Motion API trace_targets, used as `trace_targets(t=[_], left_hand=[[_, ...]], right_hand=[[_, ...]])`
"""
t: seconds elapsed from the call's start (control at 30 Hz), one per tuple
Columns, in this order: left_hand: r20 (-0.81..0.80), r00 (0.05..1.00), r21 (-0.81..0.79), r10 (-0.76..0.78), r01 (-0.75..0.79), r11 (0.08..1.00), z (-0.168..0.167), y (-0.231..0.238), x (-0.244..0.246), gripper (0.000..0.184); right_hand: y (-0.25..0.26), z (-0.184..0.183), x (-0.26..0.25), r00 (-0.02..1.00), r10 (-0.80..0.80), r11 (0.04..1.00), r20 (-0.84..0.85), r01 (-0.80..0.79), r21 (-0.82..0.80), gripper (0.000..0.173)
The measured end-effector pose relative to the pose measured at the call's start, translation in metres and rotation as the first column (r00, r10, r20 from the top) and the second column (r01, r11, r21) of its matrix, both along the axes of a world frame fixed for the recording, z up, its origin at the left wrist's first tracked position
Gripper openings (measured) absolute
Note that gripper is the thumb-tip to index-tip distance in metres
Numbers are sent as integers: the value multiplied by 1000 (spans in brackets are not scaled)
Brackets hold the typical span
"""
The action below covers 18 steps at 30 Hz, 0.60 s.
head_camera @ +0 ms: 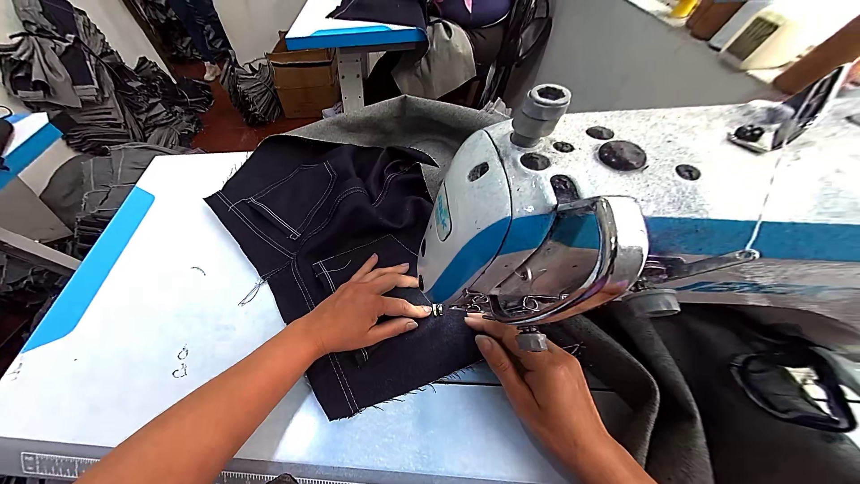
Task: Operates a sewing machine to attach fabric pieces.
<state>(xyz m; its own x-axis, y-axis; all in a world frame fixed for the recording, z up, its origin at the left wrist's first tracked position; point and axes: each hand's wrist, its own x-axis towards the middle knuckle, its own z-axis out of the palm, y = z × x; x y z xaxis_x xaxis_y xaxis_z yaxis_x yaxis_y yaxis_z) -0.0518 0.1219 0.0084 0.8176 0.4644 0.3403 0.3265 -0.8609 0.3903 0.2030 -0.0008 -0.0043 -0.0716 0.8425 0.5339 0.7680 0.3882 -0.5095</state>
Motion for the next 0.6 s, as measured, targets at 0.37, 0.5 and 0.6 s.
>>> trace_targets(t=[0.37,0.5,0.6], left_hand=[[-271,934,303,-233,312,900,9,38,-7,46],[-359,916,64,181,-169,984,10,-36,4,61],[-574,744,-106,342,-481,870,27,-93,35,79]], right_hand=[[-91,21,70,911,-200,917,360,303,-260,53],[4,-3,72,902,-199,973,384,228,-33,42],[77,67,41,943,-44,754,329,248,-609,35]])
